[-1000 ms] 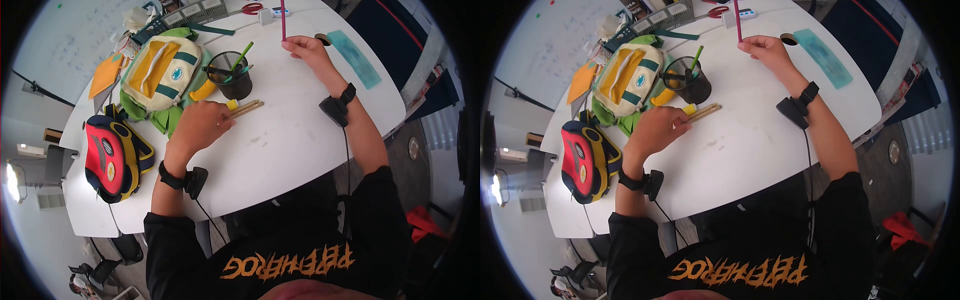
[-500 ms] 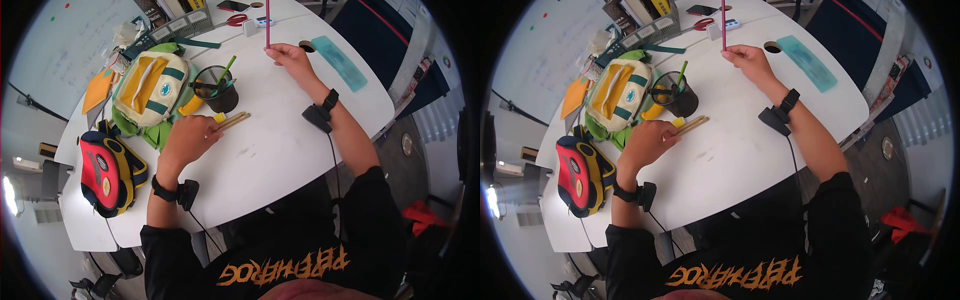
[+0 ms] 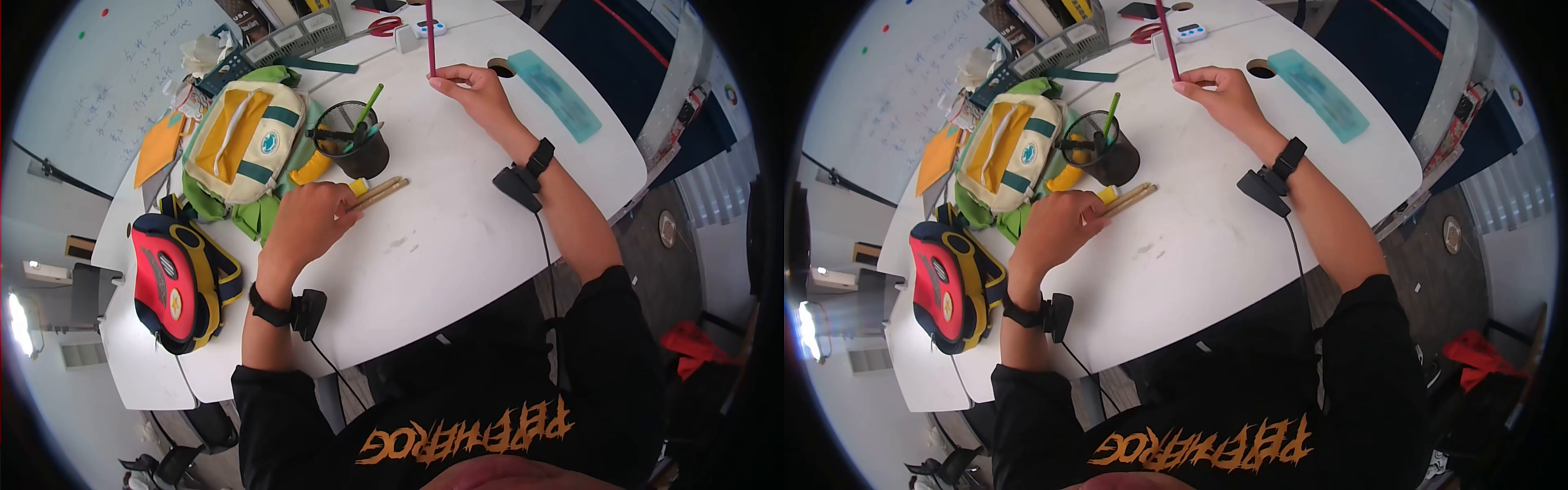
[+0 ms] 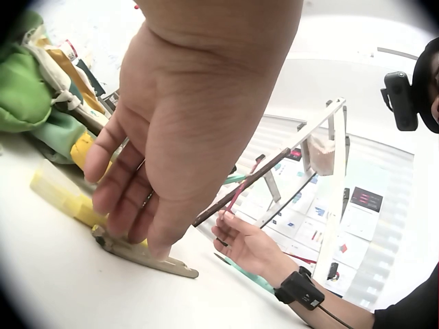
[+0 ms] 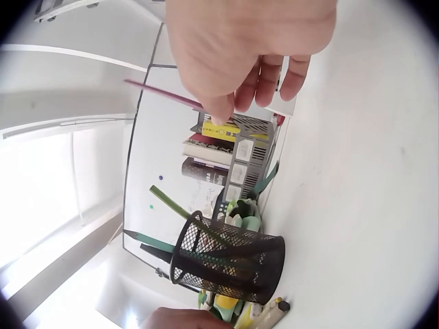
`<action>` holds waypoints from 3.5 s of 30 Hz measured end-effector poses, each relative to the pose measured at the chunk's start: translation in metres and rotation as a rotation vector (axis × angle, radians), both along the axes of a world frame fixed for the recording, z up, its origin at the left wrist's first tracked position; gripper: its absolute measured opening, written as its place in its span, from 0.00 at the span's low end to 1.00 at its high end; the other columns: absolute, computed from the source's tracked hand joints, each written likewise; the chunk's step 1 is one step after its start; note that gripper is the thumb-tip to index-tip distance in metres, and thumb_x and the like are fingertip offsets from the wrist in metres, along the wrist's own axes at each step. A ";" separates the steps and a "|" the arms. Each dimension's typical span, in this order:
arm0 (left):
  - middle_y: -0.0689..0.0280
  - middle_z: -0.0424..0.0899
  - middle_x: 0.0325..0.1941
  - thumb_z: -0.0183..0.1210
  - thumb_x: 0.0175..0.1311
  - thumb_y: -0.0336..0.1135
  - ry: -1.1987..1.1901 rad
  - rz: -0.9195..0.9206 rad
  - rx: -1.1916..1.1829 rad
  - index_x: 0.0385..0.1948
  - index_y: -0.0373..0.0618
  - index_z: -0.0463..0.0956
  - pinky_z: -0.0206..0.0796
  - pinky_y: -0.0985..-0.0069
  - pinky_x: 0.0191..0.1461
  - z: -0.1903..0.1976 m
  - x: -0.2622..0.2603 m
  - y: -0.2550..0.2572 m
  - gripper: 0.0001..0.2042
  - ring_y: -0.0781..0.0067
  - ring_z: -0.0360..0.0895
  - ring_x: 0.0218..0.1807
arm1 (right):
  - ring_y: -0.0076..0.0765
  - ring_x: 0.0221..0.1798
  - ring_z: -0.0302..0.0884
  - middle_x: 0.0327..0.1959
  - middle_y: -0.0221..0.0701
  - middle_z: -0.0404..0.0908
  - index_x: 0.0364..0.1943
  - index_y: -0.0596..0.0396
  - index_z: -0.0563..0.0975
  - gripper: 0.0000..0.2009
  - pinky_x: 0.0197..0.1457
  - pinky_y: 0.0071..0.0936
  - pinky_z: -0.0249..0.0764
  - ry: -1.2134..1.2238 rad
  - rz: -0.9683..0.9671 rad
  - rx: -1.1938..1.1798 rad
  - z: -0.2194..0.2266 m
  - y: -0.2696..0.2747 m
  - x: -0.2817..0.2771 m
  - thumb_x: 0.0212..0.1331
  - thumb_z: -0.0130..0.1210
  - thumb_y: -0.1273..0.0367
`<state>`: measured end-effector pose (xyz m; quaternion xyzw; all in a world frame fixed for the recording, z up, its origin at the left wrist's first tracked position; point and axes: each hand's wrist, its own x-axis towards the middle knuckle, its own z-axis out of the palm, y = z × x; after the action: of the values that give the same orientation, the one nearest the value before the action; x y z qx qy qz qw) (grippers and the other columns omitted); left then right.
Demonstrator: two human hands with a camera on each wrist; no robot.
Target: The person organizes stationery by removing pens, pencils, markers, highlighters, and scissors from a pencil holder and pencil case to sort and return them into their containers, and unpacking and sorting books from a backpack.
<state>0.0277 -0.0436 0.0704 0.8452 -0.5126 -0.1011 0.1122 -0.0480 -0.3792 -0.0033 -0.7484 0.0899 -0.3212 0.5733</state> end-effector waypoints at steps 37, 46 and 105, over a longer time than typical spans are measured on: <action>0.61 0.89 0.32 0.72 0.54 0.34 0.023 0.038 0.082 0.35 0.44 0.84 0.76 0.62 0.45 -0.005 0.001 -0.001 0.10 0.56 0.86 0.38 | 0.21 0.48 0.82 0.50 0.27 0.88 0.53 0.52 0.89 0.10 0.53 0.20 0.77 -0.301 0.067 -0.269 0.039 0.037 -0.011 0.73 0.65 0.67; 0.61 0.89 0.32 0.69 0.54 0.33 -0.040 -0.052 0.112 0.35 0.43 0.85 0.76 0.61 0.46 -0.015 0.007 0.002 0.08 0.54 0.86 0.41 | 0.22 0.46 0.82 0.48 0.28 0.88 0.53 0.52 0.89 0.10 0.49 0.21 0.76 -0.203 0.162 -0.290 0.031 0.049 -0.012 0.73 0.64 0.68; 0.65 0.92 0.43 0.74 0.61 0.25 0.080 0.226 -0.771 0.48 0.40 0.81 0.72 0.83 0.34 -0.003 0.009 -0.015 0.15 0.83 0.79 0.28 | 0.45 0.27 0.84 0.19 0.31 0.83 0.22 0.51 0.85 0.11 0.34 0.39 0.77 0.614 0.586 -0.988 0.045 0.122 -0.048 0.38 0.69 0.60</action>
<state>0.0364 -0.0589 0.0675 0.7876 -0.4121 0.0789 0.4513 -0.0961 -0.2567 0.0415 -0.9751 -0.1163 0.0735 0.1736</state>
